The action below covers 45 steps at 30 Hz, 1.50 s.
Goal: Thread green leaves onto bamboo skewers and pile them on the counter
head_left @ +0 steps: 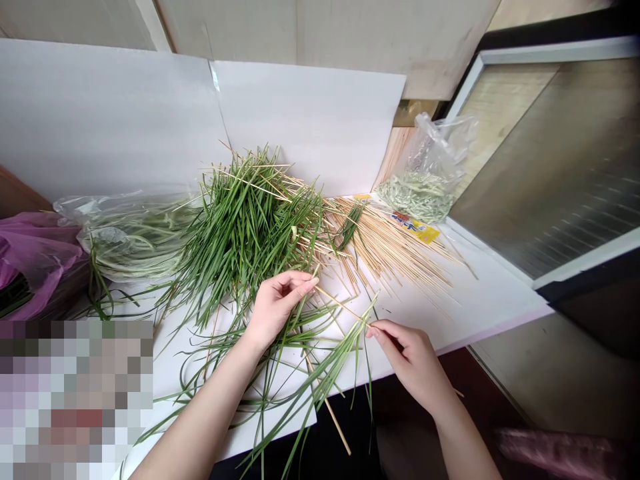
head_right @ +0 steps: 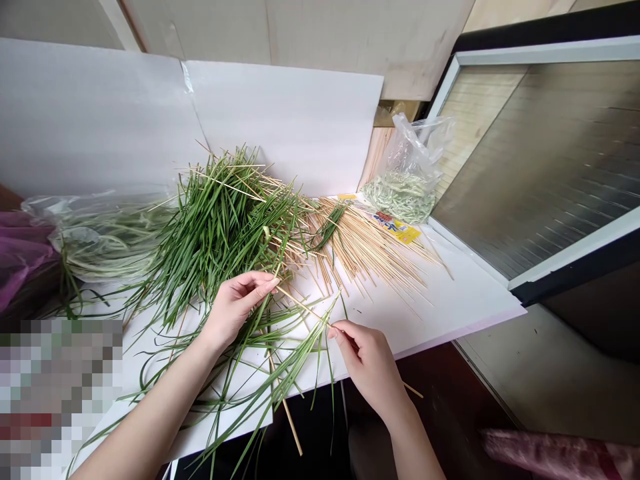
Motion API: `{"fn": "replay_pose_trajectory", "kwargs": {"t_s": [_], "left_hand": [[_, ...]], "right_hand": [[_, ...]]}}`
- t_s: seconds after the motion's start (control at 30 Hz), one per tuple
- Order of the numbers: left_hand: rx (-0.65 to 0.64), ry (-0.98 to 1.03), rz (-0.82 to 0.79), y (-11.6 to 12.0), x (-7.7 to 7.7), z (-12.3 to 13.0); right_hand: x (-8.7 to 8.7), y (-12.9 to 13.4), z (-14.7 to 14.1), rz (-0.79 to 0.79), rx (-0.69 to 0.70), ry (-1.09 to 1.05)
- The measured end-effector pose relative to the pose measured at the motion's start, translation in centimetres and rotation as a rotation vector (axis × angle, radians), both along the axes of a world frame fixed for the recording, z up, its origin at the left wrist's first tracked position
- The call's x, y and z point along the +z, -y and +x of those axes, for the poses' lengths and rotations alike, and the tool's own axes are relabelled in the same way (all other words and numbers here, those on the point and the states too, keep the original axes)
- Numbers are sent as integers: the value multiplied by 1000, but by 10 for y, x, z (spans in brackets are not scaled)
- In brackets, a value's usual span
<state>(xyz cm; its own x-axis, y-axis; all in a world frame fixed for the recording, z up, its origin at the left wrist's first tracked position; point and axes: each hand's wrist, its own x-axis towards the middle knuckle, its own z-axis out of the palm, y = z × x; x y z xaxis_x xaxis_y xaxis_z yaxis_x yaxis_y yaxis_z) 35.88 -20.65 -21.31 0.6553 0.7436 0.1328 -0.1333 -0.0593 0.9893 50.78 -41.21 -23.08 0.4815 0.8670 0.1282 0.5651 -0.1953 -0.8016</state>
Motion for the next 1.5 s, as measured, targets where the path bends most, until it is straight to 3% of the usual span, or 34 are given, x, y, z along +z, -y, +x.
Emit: {"fn": "replay_pose_trajectory", "kwargs": {"t_s": [0.13, 0.3, 0.6, 0.73, 0.9, 1.03, 1.2, 1.4, 1.5], "left_hand": [[44, 70, -122, 1, -3, 2], [9, 63, -288, 1, -4, 2], [-279, -83, -237, 31, -14, 12], [-340, -113, -97, 33, -13, 12], [-374, -111, 27, 19, 4, 2], [-280, -112, 110, 14, 4, 0], [-302, -264, 459, 21, -11, 6], [-284, -556, 985, 27, -26, 18], [-251, -615, 1096, 26, -29, 19]], "right_hand": [[0, -1, -3, 30, -5, 28], [3, -3, -7, 34, -1, 24], [3, -11, -25, 64, 37, 9], [0, -12, -26, 70, 29, 12], [0, -5, -9, 36, -13, -45], [0, 7, 15, -19, 4, -68], [-6, 19, 38, -60, -18, -112], [-10, 18, 38, -83, -3, -209], [-11, 17, 36, -96, 13, -238]]}}
